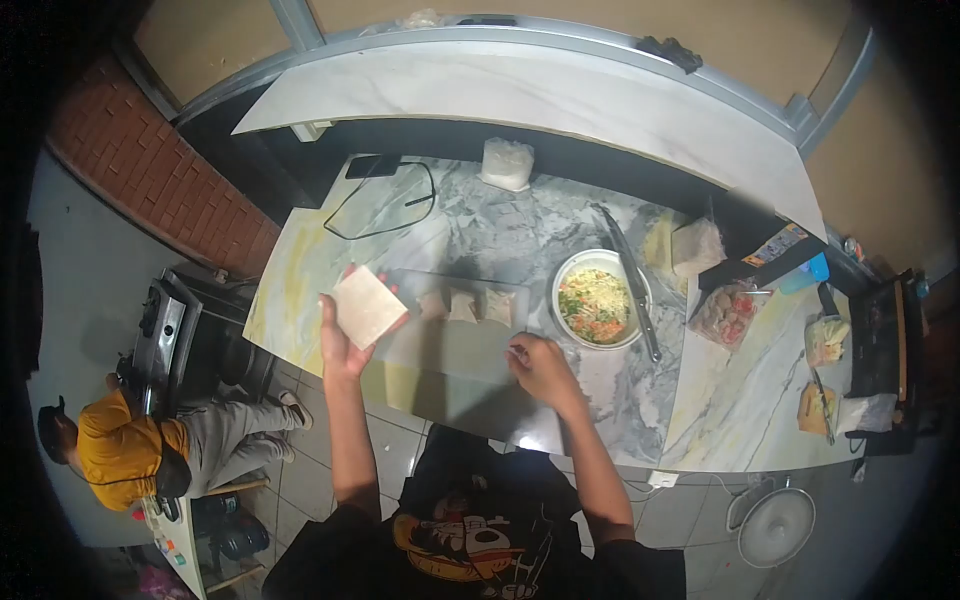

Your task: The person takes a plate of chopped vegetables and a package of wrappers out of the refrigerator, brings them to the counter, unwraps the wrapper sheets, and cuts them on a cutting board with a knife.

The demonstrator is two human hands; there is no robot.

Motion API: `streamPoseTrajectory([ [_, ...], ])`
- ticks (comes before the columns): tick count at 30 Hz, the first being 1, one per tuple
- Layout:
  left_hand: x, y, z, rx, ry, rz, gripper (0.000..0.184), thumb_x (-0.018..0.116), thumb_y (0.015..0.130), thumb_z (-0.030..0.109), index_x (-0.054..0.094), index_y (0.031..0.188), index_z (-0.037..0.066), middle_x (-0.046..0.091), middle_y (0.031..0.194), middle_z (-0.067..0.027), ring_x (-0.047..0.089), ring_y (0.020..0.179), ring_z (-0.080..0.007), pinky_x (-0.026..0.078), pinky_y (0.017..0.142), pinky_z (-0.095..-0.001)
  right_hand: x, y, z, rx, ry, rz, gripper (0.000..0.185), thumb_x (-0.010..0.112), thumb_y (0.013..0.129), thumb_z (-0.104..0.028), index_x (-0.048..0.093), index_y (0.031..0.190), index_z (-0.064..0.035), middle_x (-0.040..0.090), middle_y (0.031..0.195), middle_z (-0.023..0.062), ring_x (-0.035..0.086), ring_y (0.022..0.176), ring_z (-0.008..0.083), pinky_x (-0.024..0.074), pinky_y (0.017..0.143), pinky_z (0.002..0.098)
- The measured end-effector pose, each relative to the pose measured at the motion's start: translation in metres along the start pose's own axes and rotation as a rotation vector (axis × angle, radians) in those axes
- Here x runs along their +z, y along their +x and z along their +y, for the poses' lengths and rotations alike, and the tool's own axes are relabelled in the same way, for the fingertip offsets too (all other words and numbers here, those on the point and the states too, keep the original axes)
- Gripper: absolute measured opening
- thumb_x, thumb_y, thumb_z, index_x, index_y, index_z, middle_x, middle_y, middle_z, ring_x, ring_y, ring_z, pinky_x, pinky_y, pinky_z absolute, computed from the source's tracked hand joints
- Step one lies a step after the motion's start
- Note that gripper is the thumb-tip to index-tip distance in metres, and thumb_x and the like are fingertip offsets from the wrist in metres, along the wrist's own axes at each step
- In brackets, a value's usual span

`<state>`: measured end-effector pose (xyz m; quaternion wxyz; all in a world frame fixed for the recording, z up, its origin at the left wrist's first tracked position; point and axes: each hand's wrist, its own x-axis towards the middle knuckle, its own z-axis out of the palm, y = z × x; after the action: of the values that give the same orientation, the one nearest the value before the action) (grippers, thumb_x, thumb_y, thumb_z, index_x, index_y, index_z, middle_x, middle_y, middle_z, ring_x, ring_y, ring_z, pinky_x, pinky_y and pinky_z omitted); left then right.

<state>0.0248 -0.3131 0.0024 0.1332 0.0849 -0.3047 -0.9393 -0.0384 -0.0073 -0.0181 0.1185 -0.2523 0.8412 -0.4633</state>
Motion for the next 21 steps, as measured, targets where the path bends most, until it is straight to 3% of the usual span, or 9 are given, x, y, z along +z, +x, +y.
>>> streamPoseTrajectory([
  [4,-0.048,0.022,-0.014,-0.327,0.214,0.076,0.071,0.031,0.096,0.064,0.037,0.144,0.011,0.057,0.128,-0.0158,0.055,0.119,-0.0318,0.047,0.100,-0.0426,0.052,0.014,0.009,0.006,-0.090,-0.013,0.019,0.067,0.086,-0.009,0.062,0.099,0.0040,0.064,0.074,0.0126,0.061,0.066,0.0185,0.0491,0.062,0.0313],
  [7,-0.063,0.029,-0.041,-0.523,0.439,0.124,0.073,0.031,0.096,0.065,0.046,0.136,0.006,0.060,0.120,-0.0113,0.060,0.110,-0.0232,0.049,0.094,-0.0332,0.078,0.015,0.002,0.193,0.168,-0.044,0.028,0.065,0.091,-0.019,0.062,0.106,0.0039,0.067,0.083,0.0153,0.067,0.077,0.0234,0.0532,0.070,0.0348],
  [9,-0.052,0.028,-0.047,-0.588,0.538,0.024,0.071,0.032,0.097,0.063,0.051,0.131,0.003,0.060,0.117,-0.0084,0.060,0.104,-0.0187,0.050,0.088,-0.0309,0.091,0.013,-0.008,0.359,0.741,-0.035,0.036,0.061,0.096,-0.024,0.057,0.115,0.0056,0.067,0.090,0.0116,0.067,0.082,0.0198,0.0554,0.072,0.0324],
  [11,-0.068,0.037,-0.065,-0.679,1.075,-0.234,0.062,0.035,0.101,0.054,0.054,0.125,0.000,0.062,0.109,-0.0081,0.058,0.094,-0.0150,0.049,0.079,-0.0318,0.098,0.011,-0.015,0.384,0.809,-0.049,0.038,0.058,0.098,-0.023,0.053,0.122,0.0062,0.066,0.101,0.0107,0.067,0.085,0.0197,0.0577,0.073,0.0315],
  [12,-0.065,0.035,-0.074,-0.693,1.081,-0.259,0.062,0.035,0.101,0.054,0.054,0.125,0.000,0.062,0.109,-0.0081,0.058,0.094,-0.0150,0.049,0.079,-0.0318,0.102,0.007,-0.021,0.390,0.890,-0.015,0.037,0.058,0.097,-0.021,0.054,0.122,0.0055,0.066,0.103,0.0115,0.067,0.087,0.0199,0.0583,0.073,0.0319],
  [15,-0.029,0.023,-0.069,-0.404,0.871,-0.388,0.050,0.043,0.102,0.044,0.055,0.119,-0.002,0.062,0.097,-0.0100,0.055,0.079,-0.0154,0.047,0.070,-0.0313,0.110,-0.008,-0.027,0.408,0.991,0.101,0.033,0.059,0.096,-0.016,0.056,0.122,0.0043,0.067,0.108,0.0129,0.067,0.088,0.0201,0.0597,0.072,0.0325],
  [18,-0.049,0.045,-0.071,-0.248,1.502,-0.938,0.039,0.062,0.095,0.032,0.055,0.118,0.002,0.057,0.085,-0.0093,0.052,0.061,-0.0172,0.047,0.058,-0.0311,0.119,-0.028,-0.021,0.488,1.032,0.253,0.032,0.058,0.094,-0.009,0.056,0.123,0.0056,0.068,0.105,0.0144,0.068,0.083,0.0206,0.0596,0.068,0.0312],
  [19,-0.051,0.043,-0.070,-0.252,1.497,-0.966,0.039,0.062,0.095,0.032,0.055,0.118,0.002,0.057,0.085,-0.0093,0.052,0.061,-0.0172,0.047,0.058,-0.0311,0.119,-0.034,-0.019,0.489,1.034,0.280,0.032,0.058,0.094,-0.009,0.056,0.123,0.0056,0.068,0.105,0.0144,0.068,0.083,0.0206,0.0596,0.068,0.0312],
  [21,-0.054,0.038,-0.069,-0.134,1.126,-0.640,0.048,0.068,0.090,0.027,0.050,0.127,0.002,0.055,0.086,-0.0109,0.054,0.064,-0.0165,0.048,0.054,-0.0318,0.116,-0.045,-0.015,0.582,0.867,0.334,0.032,0.057,0.094,-0.008,0.056,0.122,0.0063,0.068,0.102,0.0153,0.069,0.078,0.0208,0.0591,0.066,0.0305],
])
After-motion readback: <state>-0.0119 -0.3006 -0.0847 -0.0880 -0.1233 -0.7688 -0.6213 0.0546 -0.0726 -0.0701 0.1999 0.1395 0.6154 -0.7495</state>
